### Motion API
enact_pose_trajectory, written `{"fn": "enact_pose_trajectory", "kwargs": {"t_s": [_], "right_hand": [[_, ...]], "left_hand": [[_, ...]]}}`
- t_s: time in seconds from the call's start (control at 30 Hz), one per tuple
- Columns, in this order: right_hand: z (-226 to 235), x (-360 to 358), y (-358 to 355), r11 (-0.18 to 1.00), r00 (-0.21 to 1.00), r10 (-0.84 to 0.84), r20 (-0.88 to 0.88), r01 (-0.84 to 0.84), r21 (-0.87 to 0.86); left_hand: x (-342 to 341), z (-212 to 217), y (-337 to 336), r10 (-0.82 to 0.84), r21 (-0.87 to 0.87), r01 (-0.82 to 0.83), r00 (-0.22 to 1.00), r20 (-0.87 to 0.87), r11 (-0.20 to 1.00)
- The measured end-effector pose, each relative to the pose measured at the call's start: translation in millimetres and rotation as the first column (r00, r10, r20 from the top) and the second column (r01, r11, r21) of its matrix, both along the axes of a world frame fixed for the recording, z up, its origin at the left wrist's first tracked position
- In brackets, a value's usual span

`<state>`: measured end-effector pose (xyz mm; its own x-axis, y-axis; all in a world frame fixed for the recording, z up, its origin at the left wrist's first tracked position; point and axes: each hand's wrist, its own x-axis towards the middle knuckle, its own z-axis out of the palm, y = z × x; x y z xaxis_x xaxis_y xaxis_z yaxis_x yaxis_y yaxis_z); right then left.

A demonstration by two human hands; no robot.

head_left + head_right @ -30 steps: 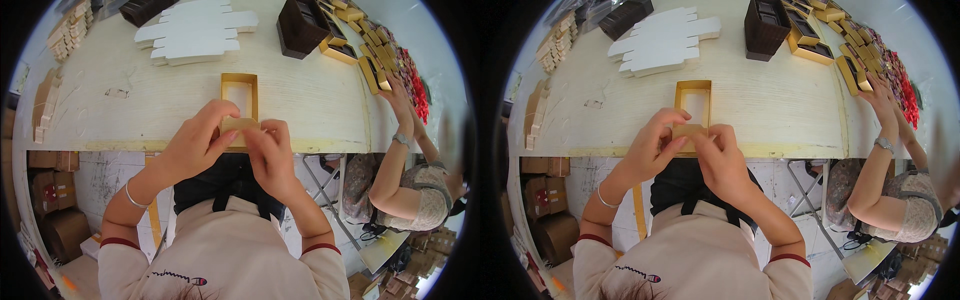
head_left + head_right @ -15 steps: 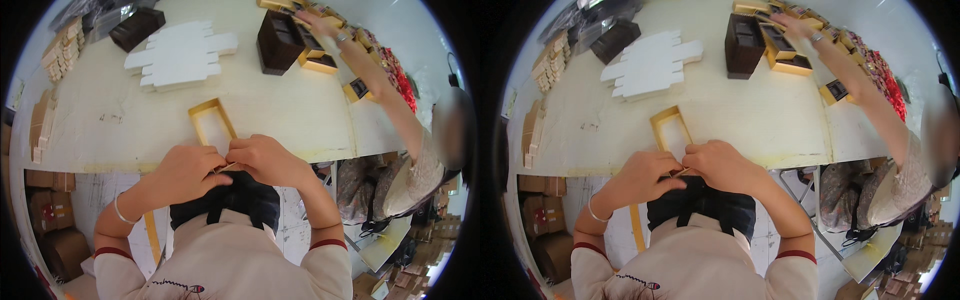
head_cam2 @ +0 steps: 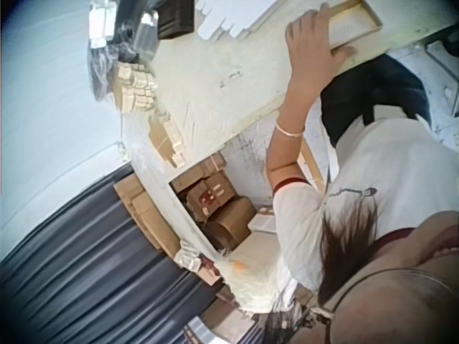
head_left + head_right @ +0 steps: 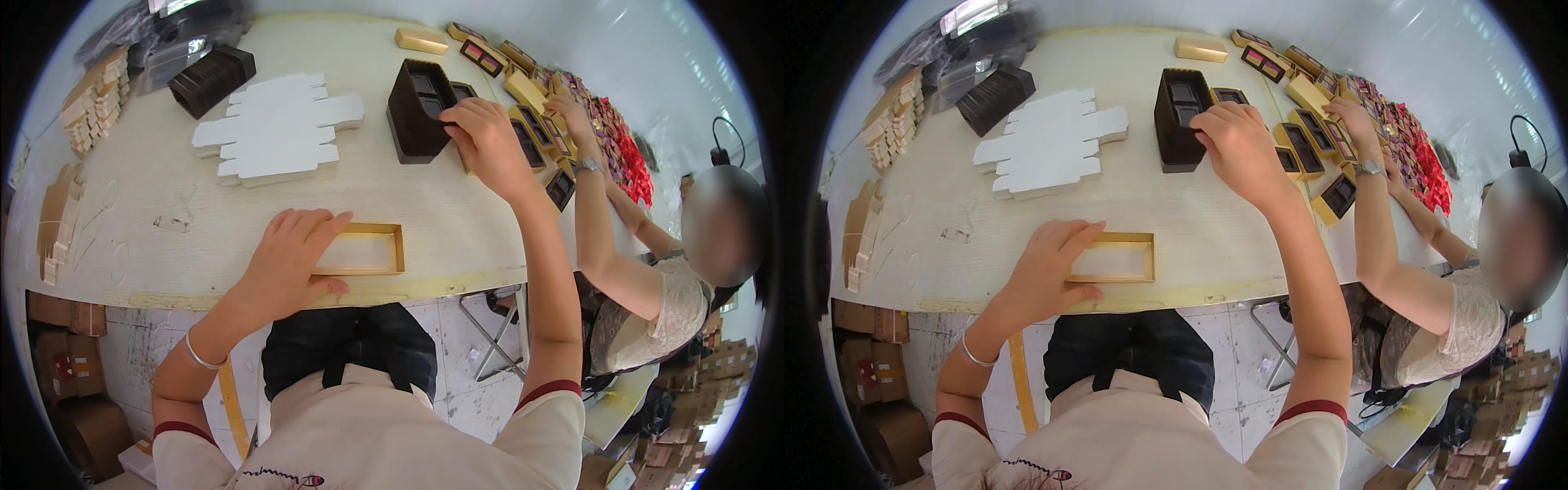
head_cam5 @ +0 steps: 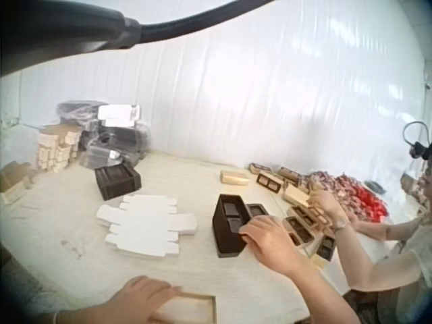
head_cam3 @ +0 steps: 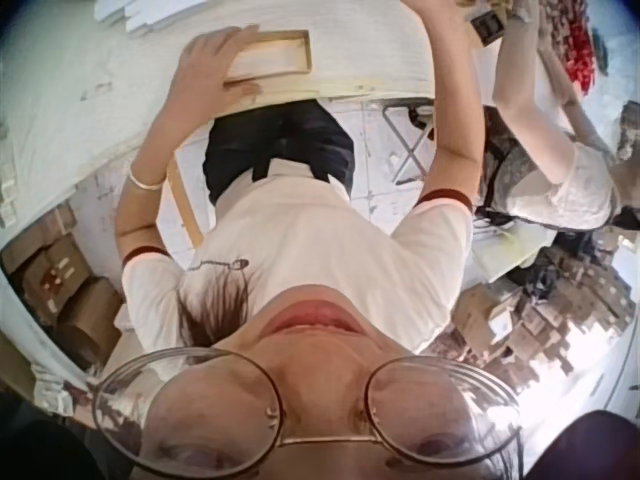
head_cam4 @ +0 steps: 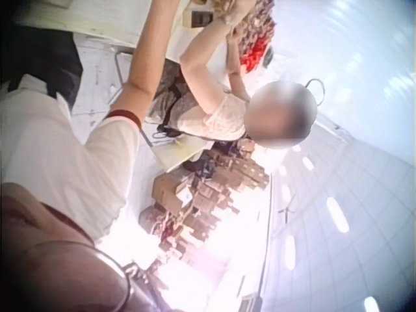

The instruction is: The person folds flat cardboard pieces into small rectangular boxes and inserts dark plastic trays into them. The person repeats this process multiple times, stacking the finished boxes on the table.

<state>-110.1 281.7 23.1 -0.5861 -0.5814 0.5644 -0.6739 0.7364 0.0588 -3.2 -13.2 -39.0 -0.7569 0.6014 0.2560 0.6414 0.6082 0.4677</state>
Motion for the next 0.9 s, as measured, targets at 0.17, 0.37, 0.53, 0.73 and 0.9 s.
{"fn": "enact_pose_trajectory", "kwargs": {"t_s": [0.17,0.37,0.53,0.73,0.9], "right_hand": [[16,-9,-1,0.972,0.927,0.009,0.375,0.079,-0.221],[10,-17,3,0.999,0.990,0.024,0.137,-0.029,0.035],[9,-19,1,0.997,0.997,0.062,0.053,-0.059,-0.052],[15,-14,9,0.813,0.980,0.126,0.154,-0.013,-0.583],[47,73,-10,0.227,0.670,0.699,0.251,0.124,-0.966]], "left_hand": [[5,-1,-10,0.055,0.001,-0.055,0.998,-0.008,0.999],[5,-6,-11,0.044,0.017,-0.045,0.999,0.014,0.999],[6,-9,-10,0.072,0.028,-0.073,0.997,0.014,0.997],[9,-1,-7,0.116,-0.042,-0.117,0.992,-0.041,0.992],[10,-1,-14,0.087,0.045,-0.092,0.991,0.104,0.995]]}}
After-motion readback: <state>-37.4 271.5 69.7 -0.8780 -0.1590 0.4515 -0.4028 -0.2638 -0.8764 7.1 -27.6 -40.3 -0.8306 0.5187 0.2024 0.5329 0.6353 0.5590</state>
